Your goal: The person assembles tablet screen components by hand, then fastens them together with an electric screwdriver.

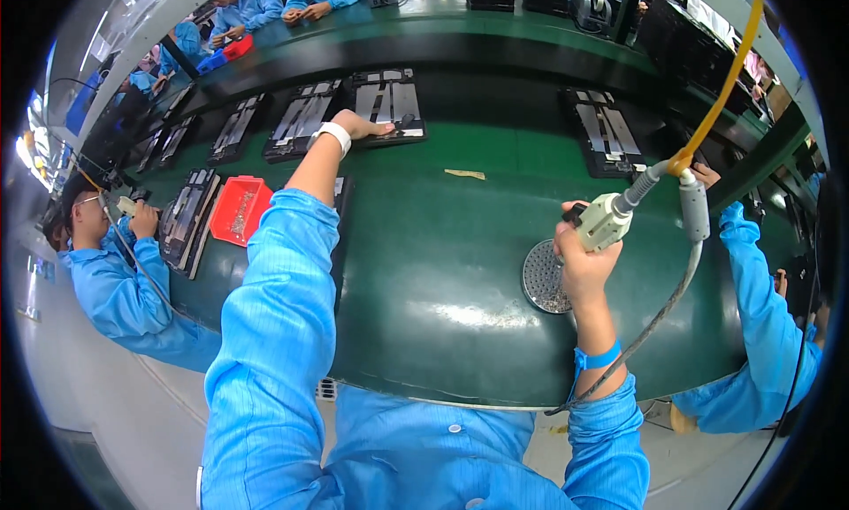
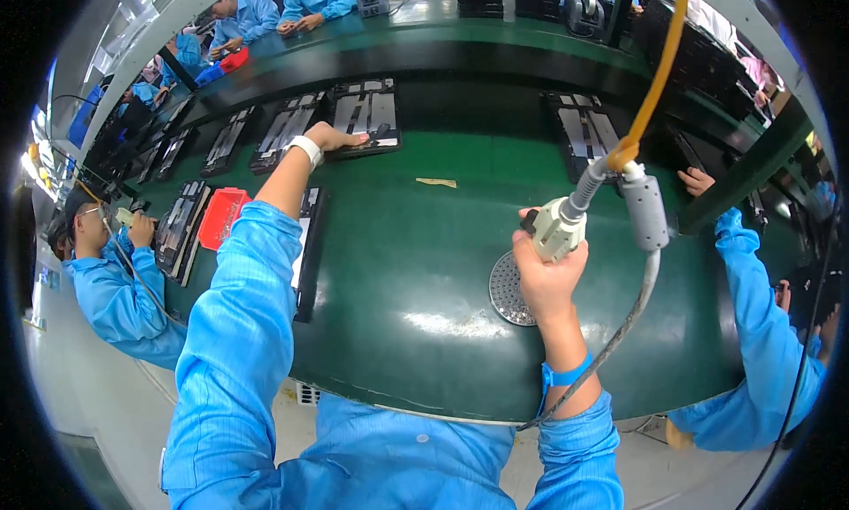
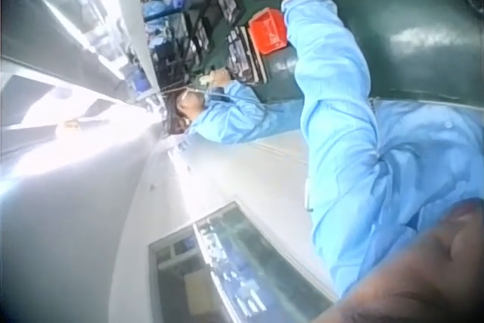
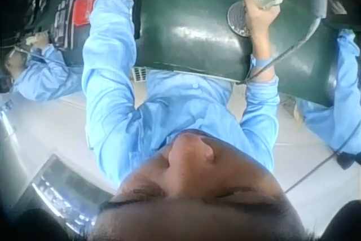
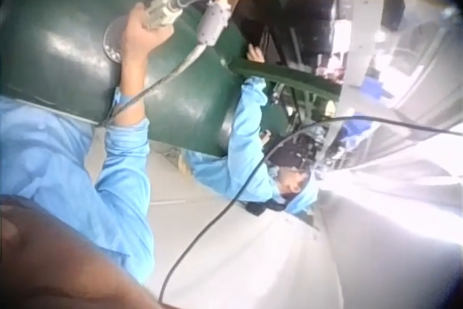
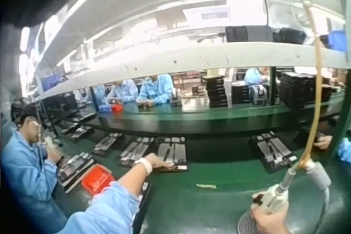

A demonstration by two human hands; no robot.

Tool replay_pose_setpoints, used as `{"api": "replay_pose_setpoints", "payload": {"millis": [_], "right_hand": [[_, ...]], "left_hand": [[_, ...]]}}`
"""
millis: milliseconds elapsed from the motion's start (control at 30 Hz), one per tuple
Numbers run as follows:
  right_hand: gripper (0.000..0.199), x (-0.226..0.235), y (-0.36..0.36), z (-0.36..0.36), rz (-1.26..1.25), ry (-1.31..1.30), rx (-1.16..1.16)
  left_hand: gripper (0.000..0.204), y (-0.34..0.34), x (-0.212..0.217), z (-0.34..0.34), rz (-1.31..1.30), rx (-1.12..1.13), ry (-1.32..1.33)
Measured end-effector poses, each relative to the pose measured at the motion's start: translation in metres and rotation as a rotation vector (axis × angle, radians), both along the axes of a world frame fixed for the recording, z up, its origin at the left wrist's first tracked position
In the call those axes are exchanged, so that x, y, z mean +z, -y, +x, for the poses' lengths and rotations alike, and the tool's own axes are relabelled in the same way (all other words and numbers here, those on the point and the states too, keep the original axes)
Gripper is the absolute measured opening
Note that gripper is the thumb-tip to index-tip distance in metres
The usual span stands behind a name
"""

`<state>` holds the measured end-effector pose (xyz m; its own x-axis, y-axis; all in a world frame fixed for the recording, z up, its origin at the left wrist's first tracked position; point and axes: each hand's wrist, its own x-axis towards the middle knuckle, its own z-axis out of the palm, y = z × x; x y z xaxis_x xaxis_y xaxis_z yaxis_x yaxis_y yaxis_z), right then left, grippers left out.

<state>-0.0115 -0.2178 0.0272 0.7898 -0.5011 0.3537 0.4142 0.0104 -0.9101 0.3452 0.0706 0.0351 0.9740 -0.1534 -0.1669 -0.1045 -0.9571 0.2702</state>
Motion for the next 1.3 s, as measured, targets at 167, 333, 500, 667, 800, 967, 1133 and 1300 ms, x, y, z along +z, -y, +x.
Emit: {"api": "replay_pose_setpoints", "payload": {"millis": [167, 333, 500, 667, 800, 967, 1133, 1300], "right_hand": [[0.027, 0.002, -0.001, -0.003, -0.028, 0.012, -0.046], [0.026, 0.003, 0.003, -0.004, 0.031, -0.003, -0.03], [0.029, 0.009, 0.0, -0.004, 0.023, 0.034, -0.046], [0.022, 0.009, -0.004, -0.004, -0.045, 0.057, -0.067], [0.022, 0.01, -0.007, -0.002, -0.012, 0.044, -0.058], [0.028, 0.008, -0.006, -0.006, 0.042, -0.008, -0.007], [0.029, 0.009, -0.006, -0.007, 0.021, -0.013, 0.006], [0.029, 0.005, -0.009, -0.006, 0.002, 0.021, 0.016]], "left_hand": [[0.026, 0.036, 0.022, -0.064, -0.988, 0.205, -0.25], [0.035, 0.039, 0.017, -0.178, -1.174, 0.087, -0.42], [0.081, 0.029, 0.007, -0.274, -1.13, 0.052, -0.468], [0.047, 0.031, 0.006, -0.291, -0.43, -0.226, -0.008], [0.021, 0.062, -0.005, -0.308, -0.69, -0.767, 0.433], [0.021, 0.087, -0.03, -0.313, -0.628, -0.896, 0.414], [0.021, 0.092, -0.03, -0.319, -0.906, -0.615, 0.176], [0.021, 0.093, -0.037, -0.317, -0.788, -0.688, 0.32]]}}
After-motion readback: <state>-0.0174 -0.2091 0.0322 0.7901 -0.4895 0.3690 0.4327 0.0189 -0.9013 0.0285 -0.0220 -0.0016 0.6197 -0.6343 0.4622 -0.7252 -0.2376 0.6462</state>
